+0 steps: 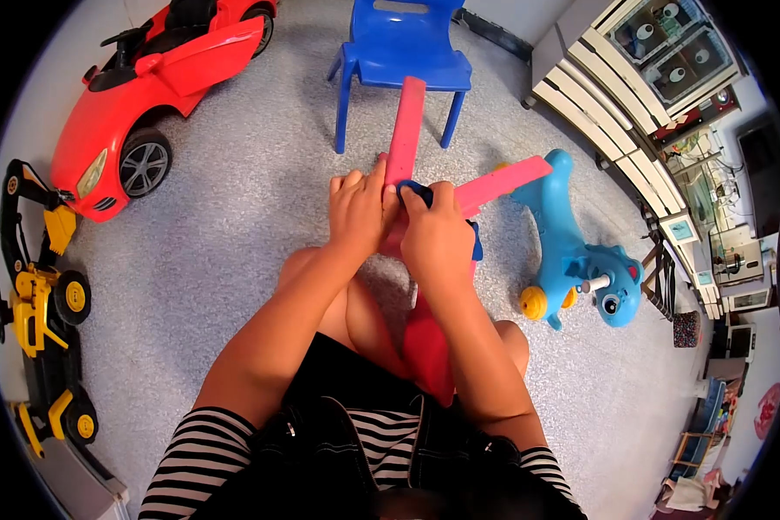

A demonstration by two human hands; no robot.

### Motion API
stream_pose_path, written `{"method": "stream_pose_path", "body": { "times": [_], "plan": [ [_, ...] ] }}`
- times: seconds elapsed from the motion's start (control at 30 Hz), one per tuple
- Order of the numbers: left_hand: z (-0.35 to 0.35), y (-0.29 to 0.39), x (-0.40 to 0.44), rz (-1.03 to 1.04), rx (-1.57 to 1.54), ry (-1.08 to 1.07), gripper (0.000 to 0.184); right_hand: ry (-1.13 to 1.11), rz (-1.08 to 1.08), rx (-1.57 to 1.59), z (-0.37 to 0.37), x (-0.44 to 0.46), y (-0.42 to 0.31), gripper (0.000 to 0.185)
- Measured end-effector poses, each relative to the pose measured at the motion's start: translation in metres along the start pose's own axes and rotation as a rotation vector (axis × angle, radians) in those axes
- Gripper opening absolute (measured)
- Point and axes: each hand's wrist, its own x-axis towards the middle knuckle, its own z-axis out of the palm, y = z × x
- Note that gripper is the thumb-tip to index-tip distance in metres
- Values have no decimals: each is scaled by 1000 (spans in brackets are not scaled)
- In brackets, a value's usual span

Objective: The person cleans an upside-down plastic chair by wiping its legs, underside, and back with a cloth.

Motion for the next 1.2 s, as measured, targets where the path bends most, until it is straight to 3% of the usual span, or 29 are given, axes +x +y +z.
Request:
{"method": "stream_pose_path", "body": {
  "times": [0.2, 0.33, 0.5, 0.6, 0.73, 0.8, 0.83, 0.87, 0.93, 1.0, 1.07, 1.13, 1.2],
  "plan": [
    [-4, 0, 1, 13, -5, -24, 48, 38, -36, -19, 17, 47, 11, 32],
    [-4, -5, 1, 22, -20, -29, 48, -22, 50, -93, 32, 82, 9, 33],
    [-4, -3, 2, -4, -6, -42, 48, -32, 16, -106, 21, 52, 5, 32],
    [-10, -3, 3, -50, -92, -164, 51, 18, -79, -14, 12, 16, 6, 21],
    [-15, -6, -2, 100, 10, -73, 52, -131, 38, 197, -15, -3, 14, 34],
    [-35, 8, -13, 93, -23, 133, 50, -70, 90, 600, -20, -8, 21, 41],
    [-43, 23, -19, 108, -21, 128, 50, -46, 54, 734, -25, -10, 18, 48],
    [-48, 45, -25, 1, -399, 100, 47, -37, 64, 742, -29, -11, 15, 48],
    [-55, 51, -32, -112, -768, 45, 44, -176, -161, 1097, -39, -14, 7, 48],
    [-70, 28, -26, -671, -1116, -44, 40, -249, -269, 1074, -49, 3, 14, 43],
    [-86, 14, -13, -684, -968, 132, 30, -222, 84, 1025, -43, 19, 25, 37],
    [-105, 5, 1, -693, -990, 362, 29, 184, -93, 658, -21, 48, 45, 34],
    [-137, 3, 25, -688, -1150, 469, 30, 161, -105, 536, 10, 69, 60, 34]
  ]
}}
